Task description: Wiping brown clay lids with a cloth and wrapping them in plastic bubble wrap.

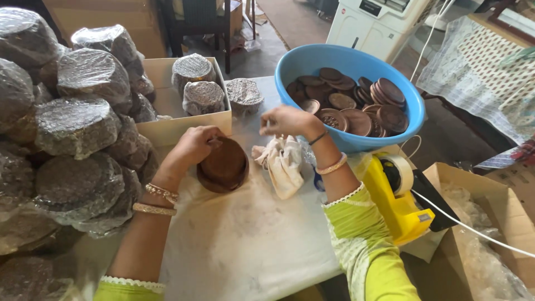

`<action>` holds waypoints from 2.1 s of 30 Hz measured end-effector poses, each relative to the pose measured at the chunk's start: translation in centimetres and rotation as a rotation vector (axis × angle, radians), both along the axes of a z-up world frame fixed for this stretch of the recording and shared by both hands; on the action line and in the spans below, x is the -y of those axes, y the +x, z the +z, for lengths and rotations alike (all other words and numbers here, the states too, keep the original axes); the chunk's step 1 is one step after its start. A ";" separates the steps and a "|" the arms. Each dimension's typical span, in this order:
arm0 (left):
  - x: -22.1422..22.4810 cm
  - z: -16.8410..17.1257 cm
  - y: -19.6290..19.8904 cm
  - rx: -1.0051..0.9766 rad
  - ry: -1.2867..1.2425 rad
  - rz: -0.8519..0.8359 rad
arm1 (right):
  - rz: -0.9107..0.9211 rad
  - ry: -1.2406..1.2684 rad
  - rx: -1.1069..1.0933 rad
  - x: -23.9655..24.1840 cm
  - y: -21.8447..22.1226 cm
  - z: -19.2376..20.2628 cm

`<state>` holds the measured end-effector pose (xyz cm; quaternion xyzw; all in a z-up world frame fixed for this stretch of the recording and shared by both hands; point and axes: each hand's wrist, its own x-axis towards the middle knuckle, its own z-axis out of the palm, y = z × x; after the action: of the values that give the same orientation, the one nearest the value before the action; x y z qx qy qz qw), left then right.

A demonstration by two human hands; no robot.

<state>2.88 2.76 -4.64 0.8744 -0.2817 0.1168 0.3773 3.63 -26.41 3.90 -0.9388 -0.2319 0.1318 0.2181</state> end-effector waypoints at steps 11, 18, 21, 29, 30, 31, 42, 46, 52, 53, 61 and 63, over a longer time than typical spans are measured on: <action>0.2 0.5 -1.4 -0.036 0.229 -0.025 | 0.211 -0.415 0.082 -1.2 1.5 -5.9; -0.5 1.5 -2.4 -0.064 0.214 0.085 | 0.220 -0.043 0.404 -3.4 -1.3 -0.5; -0.3 2.0 -3.1 -0.129 0.252 0.152 | 0.352 0.143 0.576 -6.4 -1.2 -2.5; -0.3 0.5 -2.2 -0.042 0.366 0.205 | 0.710 -0.083 0.605 -9.8 -3.8 -10.2; -0.3 0.2 -2.0 0.037 0.353 0.181 | 0.680 -0.155 0.559 -10.3 -4.8 -9.0; -0.3 0.1 -1.9 0.040 0.353 0.175 | 0.675 -0.158 0.560 -10.5 -5.6 -8.3; -0.8 -0.9 -2.0 0.053 0.341 0.130 | 0.527 0.171 0.223 -7.2 -3.9 -3.4; -0.9 -0.9 -1.8 0.082 0.378 0.148 | 0.415 0.127 0.497 -2.3 -1.8 -1.5; -0.4 -0.2 -2.0 -0.053 0.408 0.153 | 0.076 -0.172 0.243 0.0 -1.8 -0.1; -0.3 0.1 -2.2 -0.084 0.433 0.161 | 0.079 -0.229 0.154 0.0 -1.5 -0.7; 0.3 1.0 -2.9 -0.119 0.528 0.113 | 0.177 -0.280 0.144 -1.4 -1.4 -2.1; 0.2 0.7 -2.9 -0.085 0.542 0.103 | 0.261 -0.150 0.244 -1.7 -0.9 -2.9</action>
<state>-0.06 2.52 -3.93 0.9607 -0.2420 0.0197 0.1348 2.75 -24.73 0.95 -0.9234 -0.3659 0.0613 0.0987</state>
